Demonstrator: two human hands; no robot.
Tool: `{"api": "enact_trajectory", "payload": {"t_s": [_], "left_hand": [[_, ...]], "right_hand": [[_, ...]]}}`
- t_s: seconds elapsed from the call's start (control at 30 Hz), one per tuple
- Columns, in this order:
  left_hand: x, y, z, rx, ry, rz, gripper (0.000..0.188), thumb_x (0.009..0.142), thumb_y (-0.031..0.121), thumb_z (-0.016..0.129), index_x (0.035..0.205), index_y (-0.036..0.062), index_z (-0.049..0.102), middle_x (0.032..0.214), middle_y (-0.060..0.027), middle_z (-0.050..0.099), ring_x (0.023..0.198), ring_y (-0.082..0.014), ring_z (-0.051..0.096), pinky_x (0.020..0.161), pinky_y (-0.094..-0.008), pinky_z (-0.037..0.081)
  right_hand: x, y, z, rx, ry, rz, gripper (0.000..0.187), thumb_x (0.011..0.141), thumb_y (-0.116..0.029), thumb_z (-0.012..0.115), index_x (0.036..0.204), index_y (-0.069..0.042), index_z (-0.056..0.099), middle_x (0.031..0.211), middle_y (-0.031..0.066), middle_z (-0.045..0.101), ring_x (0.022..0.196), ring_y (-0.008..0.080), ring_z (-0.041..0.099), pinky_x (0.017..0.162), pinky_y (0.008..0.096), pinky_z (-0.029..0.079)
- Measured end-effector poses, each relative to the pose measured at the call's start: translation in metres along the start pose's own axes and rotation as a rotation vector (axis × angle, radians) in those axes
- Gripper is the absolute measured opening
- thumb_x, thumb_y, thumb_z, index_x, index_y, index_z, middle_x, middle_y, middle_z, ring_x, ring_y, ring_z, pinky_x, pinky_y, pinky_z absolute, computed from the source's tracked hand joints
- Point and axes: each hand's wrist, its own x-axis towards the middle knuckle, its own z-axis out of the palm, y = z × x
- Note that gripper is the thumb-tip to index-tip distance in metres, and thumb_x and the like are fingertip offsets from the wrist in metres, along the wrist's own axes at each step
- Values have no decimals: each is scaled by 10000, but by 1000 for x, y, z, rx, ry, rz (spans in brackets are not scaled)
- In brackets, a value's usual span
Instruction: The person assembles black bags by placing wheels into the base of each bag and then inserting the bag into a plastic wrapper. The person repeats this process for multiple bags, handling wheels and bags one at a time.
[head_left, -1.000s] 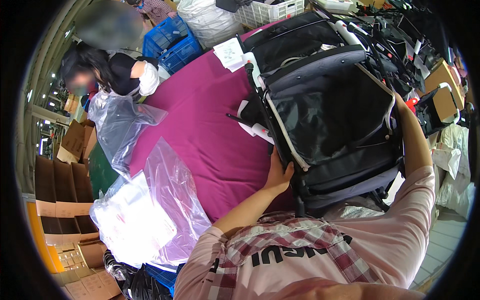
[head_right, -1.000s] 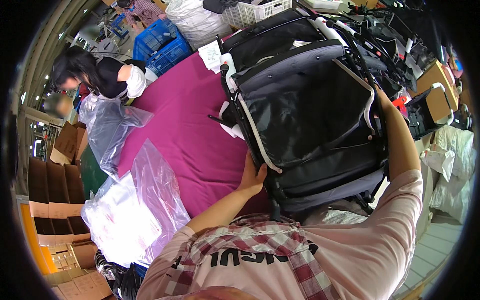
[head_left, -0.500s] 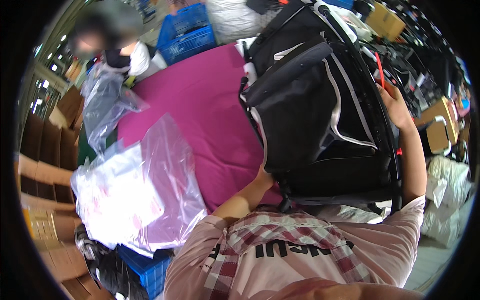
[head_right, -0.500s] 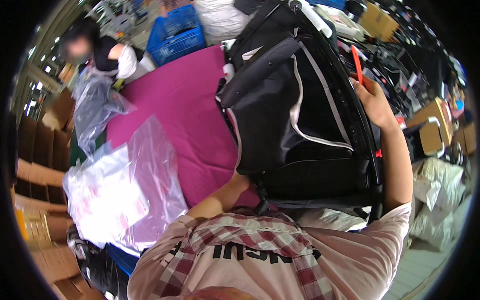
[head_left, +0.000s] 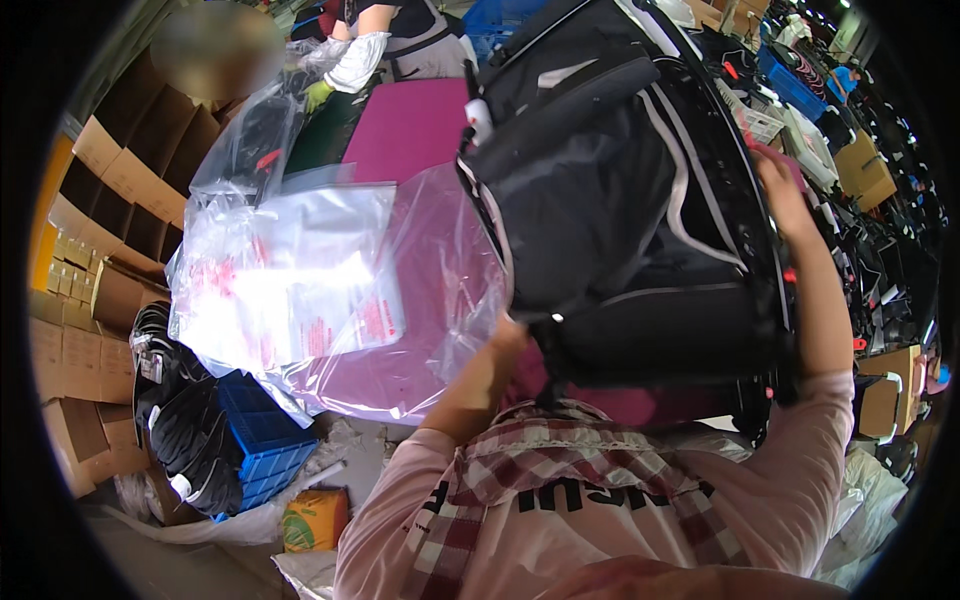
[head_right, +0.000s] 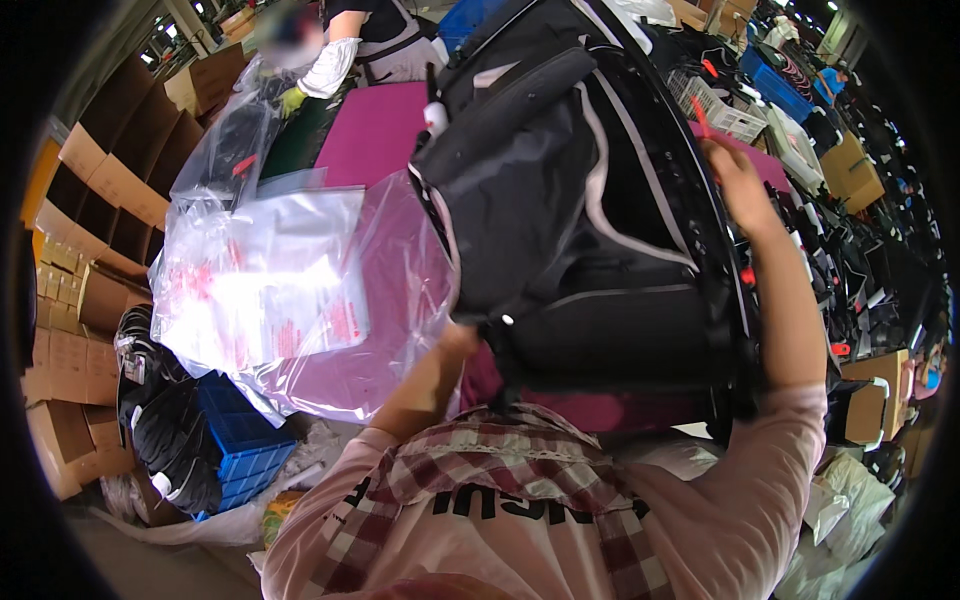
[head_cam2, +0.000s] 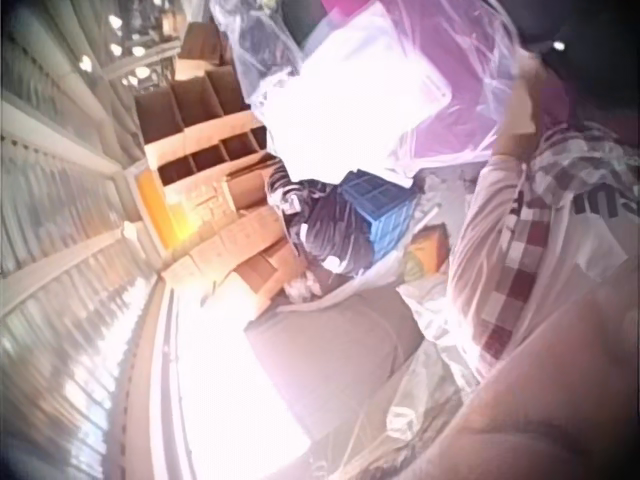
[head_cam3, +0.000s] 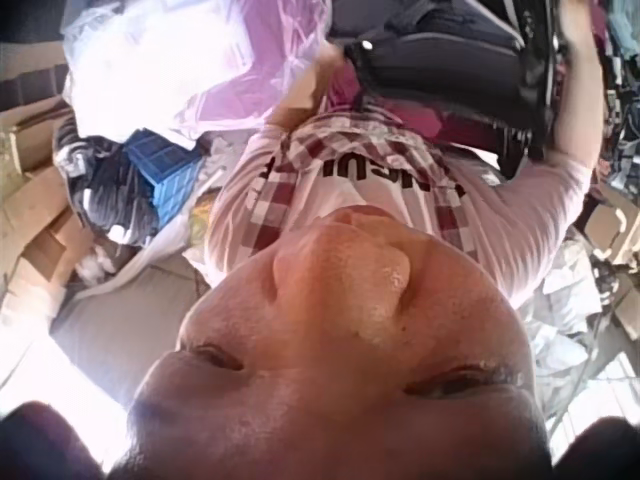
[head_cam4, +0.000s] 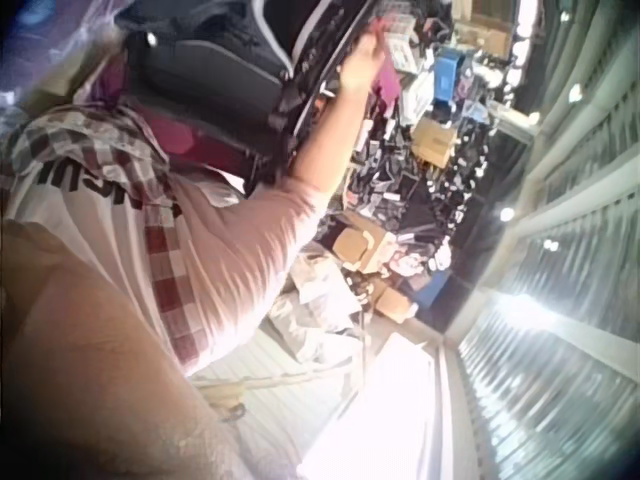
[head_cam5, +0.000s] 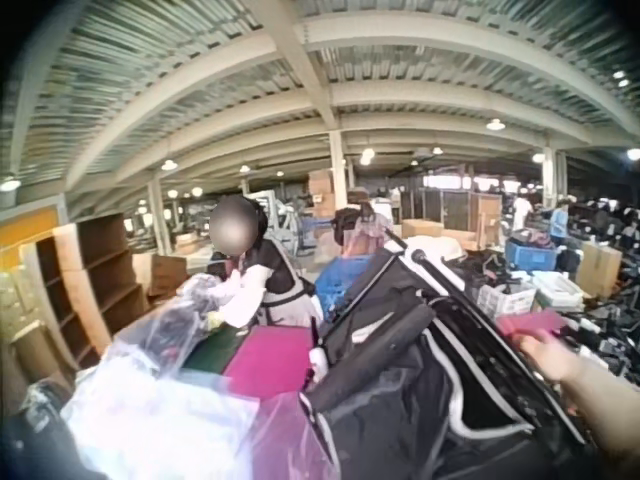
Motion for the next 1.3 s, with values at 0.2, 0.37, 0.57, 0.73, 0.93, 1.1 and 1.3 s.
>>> {"api": "enact_trajectory", "payload": {"t_s": [0.2, 0.37, 0.57, 0.73, 0.93, 1.1, 1.3], "left_hand": [[17, 89, -217, 879, 590, 170, 491, 915, 363, 637, 1206, -27, 569, 1097, -182, 668, 1032, -288, 632, 880, -378, 487], [-39, 89, -267, 820, 773, 65, 391, 915, 255, 582, 1123, -76, 595, 1022, -191, 666, 912, -268, 643, 850, -373, 490], [-37, -27, -294, 841, 675, 4, 435, 917, 359, 579, 1189, 19, 583, 1016, -151, 633, 924, -255, 634, 685, -370, 555], [-46, -3, -248, 480, 640, -230, 445, 975, 392, 507, 1280, 68, 525, 1132, -92, 613, 952, -234, 639, 669, -436, 559], [-112, -20, -257, 320, 740, -35, 378, 969, 252, 584, 1279, 58, 489, 913, -46, 580, 636, -111, 518, 513, -255, 430], [-198, -43, -238, 532, 770, -198, 516, 905, 237, 652, 1343, 26, 480, 1117, -126, 642, 906, -201, 642, 735, -332, 514], [-257, -61, -280, 510, 898, -141, 475, 923, 255, 635, 1288, -20, 506, 1056, -111, 656, 788, -161, 639, 686, -303, 512]], "right_hand": [[-43, 110, 165, 227, -264, 460, 675, 911, -638, 515, 1132, -3, 570, 863, 153, 674, 662, 197, 653, 545, 286, 473], [-193, 247, 256, 174, -456, 571, 377, 892, -334, 615, 1085, -11, 626, 882, 109, 681, 699, 188, 665, 553, 289, 487], [-276, 213, 292, -187, -585, 503, 441, 835, -353, 675, 1151, -48, 629, 1038, 174, 676, 929, 342, 658, 790, 403, 526], [-261, 212, 289, -257, -331, 469, 630, 815, -368, 708, 1298, -13, 512, 1154, 249, 622, 1052, 392, 623, 862, 441, 508], [-208, 204, 309, -94, -275, 308, 602, 837, -336, 692, 1283, 22, 502, 1093, 275, 639, 1032, 440, 617, 878, 487, 487], [-199, 186, 303, -340, -404, 92, 505, 882, -359, 645, 1148, 64, 572, 982, 275, 669, 930, 433, 653, 785, 497, 517], [-205, 168, 307, -118, -476, 483, 370, 910, -224, 614, 1033, 123, 580, 686, 195, 659, 518, 237, 668, 437, 346, 526]]}}
